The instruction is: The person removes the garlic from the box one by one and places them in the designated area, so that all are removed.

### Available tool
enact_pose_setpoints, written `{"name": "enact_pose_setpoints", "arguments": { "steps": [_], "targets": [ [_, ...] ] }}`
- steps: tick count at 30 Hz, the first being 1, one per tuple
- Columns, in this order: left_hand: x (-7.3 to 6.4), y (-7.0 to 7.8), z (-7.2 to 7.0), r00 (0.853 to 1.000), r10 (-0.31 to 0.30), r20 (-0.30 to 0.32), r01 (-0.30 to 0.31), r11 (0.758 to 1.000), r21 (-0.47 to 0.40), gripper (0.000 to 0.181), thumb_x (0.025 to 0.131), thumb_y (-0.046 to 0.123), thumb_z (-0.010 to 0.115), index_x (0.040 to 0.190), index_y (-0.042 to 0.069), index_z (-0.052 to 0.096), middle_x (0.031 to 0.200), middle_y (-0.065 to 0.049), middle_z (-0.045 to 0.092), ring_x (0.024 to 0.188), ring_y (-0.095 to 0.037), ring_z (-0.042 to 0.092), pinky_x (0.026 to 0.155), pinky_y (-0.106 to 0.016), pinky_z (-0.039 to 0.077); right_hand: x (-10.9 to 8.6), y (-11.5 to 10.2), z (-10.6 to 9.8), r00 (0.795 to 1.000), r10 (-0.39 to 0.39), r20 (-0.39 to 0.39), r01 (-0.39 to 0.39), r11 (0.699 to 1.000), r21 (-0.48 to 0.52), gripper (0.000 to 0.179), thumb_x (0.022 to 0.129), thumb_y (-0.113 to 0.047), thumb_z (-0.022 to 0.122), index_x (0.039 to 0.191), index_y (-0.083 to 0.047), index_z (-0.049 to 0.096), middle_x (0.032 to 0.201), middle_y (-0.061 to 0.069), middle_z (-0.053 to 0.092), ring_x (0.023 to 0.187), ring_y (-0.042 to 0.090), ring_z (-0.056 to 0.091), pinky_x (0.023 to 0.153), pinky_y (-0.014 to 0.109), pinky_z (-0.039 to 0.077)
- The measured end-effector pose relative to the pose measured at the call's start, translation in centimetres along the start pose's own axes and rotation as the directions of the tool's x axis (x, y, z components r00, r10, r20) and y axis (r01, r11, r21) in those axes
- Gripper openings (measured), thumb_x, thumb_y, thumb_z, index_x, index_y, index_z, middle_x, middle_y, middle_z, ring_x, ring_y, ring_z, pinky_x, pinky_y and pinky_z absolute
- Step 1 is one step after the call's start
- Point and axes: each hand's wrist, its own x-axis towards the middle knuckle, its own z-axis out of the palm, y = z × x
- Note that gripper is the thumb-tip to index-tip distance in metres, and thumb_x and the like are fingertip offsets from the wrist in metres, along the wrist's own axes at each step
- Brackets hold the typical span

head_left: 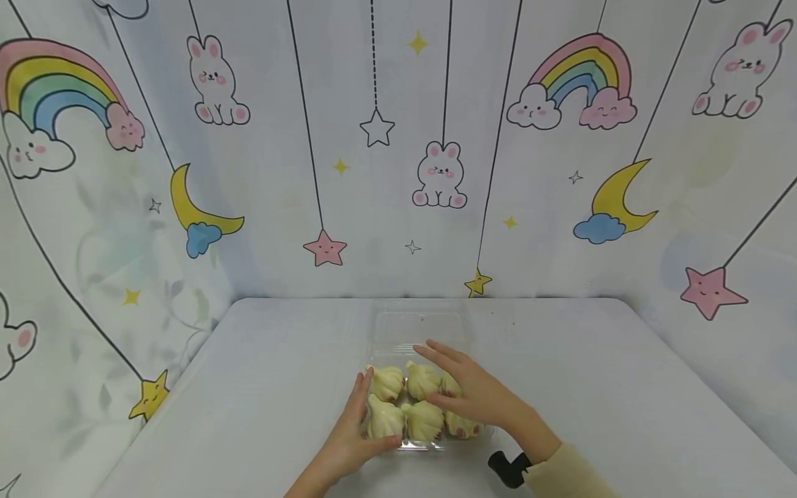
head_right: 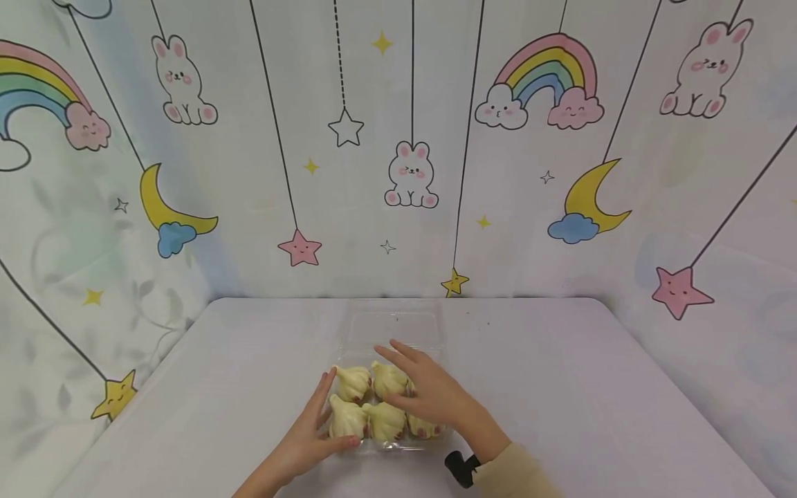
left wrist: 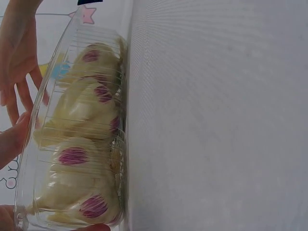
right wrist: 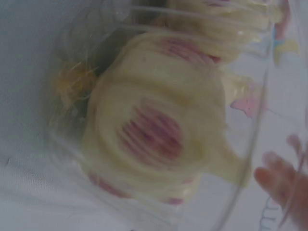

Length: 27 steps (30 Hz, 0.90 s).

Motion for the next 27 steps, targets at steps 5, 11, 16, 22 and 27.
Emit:
{"name": "enact_pose_setpoints", "arguments": {
  "steps": [5,11,16,22,27],
  "targets": [
    [0.0,-0.1,0.0,1.0,0.005,-0.006,-0.005,1.0,0.007,0.107,0.071,0.025,0.079,0.148,0.014,0.005,0.148,-0.028,-0.007,0.132,-0.049,0.004,0.102,-0.059,0.021,0.8,-0.4,0.6,1.0,-0.004,-0.013,0.005,1.0,0.029,0.062,0.087,-0.033,0.061,0.142,-0.023,0.034,0.144,0.011,0.034,0.128,0.035,0.035,0.096,0.058,0.035],
    [0.0,0.0,0.0,1.0,0.012,-0.003,-0.012,1.0,0.01,0.108,0.071,0.025,0.079,0.148,0.013,0.005,0.147,-0.029,-0.007,0.132,-0.05,0.004,0.102,-0.06,0.022,1.7,-0.6,1.5,1.0,0.016,-0.002,-0.016,0.997,0.08,0.061,0.088,-0.038,0.059,0.141,-0.021,0.036,0.144,0.008,0.034,0.129,0.033,0.033,0.098,0.058,0.033],
    [0.0,0.0,0.0,1.0,0.016,-0.003,-0.016,1.0,0.02,0.109,0.071,0.025,0.078,0.148,0.011,0.002,0.147,-0.03,-0.007,0.131,-0.05,0.007,0.101,-0.06,0.023,2.6,-0.9,2.1,1.0,0.016,-0.005,-0.016,0.998,0.066,0.061,0.087,-0.031,0.062,0.141,-0.019,0.036,0.143,0.007,0.035,0.129,0.031,0.034,0.1,0.053,0.033],
    [-0.1,0.0,0.0,1.0,0.022,-0.005,-0.022,0.999,0.023,0.111,0.071,0.025,0.078,0.147,0.009,-0.001,0.147,-0.03,-0.005,0.13,-0.051,0.011,0.099,-0.061,0.025,3.5,-1.1,2.9,1.0,0.012,0.004,-0.012,0.998,0.063,0.06,0.087,-0.026,0.062,0.141,-0.016,0.036,0.143,0.009,0.036,0.129,0.032,0.034,0.101,0.054,0.033],
    [-0.1,-0.1,0.0,1.0,0.027,0.0,-0.027,1.0,0.015,0.112,0.071,0.024,0.078,0.147,0.01,-0.003,0.146,-0.031,-0.006,0.127,-0.055,0.015,0.097,-0.063,0.026,4.1,-1.5,3.5,0.999,0.021,0.041,-0.023,0.997,0.068,0.054,0.088,-0.026,0.061,0.137,-0.014,0.042,0.142,0.01,0.038,0.13,0.035,0.031,0.101,0.055,0.031]
  ]
}}
